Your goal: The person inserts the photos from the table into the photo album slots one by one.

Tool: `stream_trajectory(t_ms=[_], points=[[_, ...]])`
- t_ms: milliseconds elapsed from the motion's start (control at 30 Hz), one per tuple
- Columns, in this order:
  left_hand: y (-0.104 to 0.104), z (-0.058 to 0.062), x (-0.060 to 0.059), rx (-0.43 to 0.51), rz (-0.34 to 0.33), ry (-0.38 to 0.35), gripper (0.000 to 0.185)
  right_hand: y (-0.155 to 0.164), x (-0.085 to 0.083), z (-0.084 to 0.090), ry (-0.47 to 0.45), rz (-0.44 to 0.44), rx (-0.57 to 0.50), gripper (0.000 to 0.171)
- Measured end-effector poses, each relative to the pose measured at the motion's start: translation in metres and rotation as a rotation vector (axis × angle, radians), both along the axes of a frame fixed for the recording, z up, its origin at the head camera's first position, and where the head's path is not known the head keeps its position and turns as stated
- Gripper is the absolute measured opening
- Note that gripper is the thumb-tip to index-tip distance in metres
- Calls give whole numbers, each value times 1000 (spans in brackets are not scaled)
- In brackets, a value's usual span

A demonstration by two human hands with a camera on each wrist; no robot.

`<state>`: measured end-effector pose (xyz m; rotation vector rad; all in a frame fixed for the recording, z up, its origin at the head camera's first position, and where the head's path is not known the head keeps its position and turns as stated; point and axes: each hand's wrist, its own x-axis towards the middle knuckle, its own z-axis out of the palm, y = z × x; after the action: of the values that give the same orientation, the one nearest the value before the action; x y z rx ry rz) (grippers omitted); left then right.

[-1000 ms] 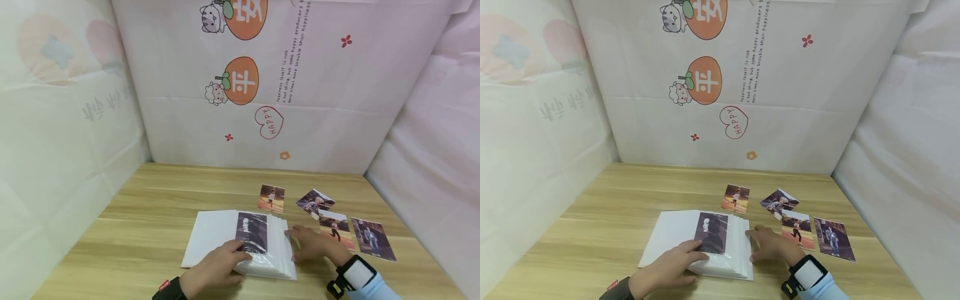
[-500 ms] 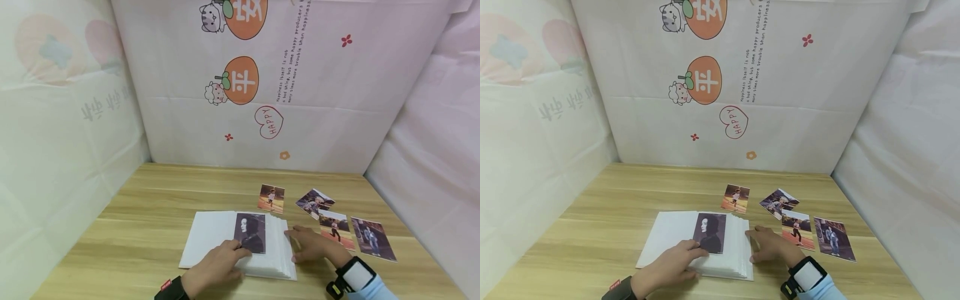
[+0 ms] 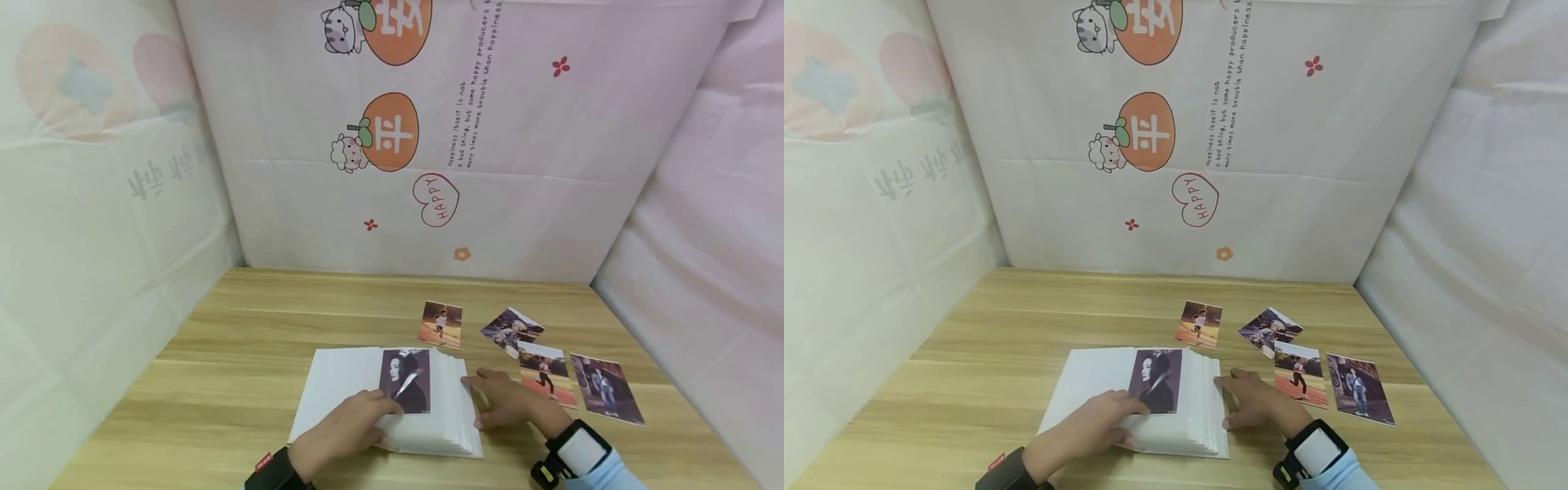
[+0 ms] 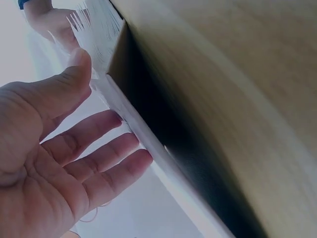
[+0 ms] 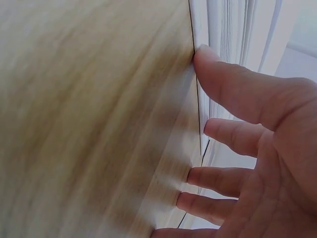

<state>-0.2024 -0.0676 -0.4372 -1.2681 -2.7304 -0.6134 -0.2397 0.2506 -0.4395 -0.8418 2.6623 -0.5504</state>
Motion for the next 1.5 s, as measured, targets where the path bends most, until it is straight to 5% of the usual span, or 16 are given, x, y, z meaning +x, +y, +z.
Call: stream_trajectory(t_ms=[333,633,967,1133,1333,1500], points=[[-2,3,3,29,-27,-6,36,-2,1,3,24,-7,10,75],[-6,1,11,181,3,77,60,-2,1,1,12,-23,10,75],[-8,15,13,489,117,292,70,-2,0,-1,14,-32,13,75],[-11,31,14,633,165,282,61,-2,1,-1,2,-48,11,75],[-15,36,16,645,237,251,60,-2,1,-1,-2,-60,14,75],[-20,35,18,562,420,261,62,-2,1,-2,-6,-56,9,75]])
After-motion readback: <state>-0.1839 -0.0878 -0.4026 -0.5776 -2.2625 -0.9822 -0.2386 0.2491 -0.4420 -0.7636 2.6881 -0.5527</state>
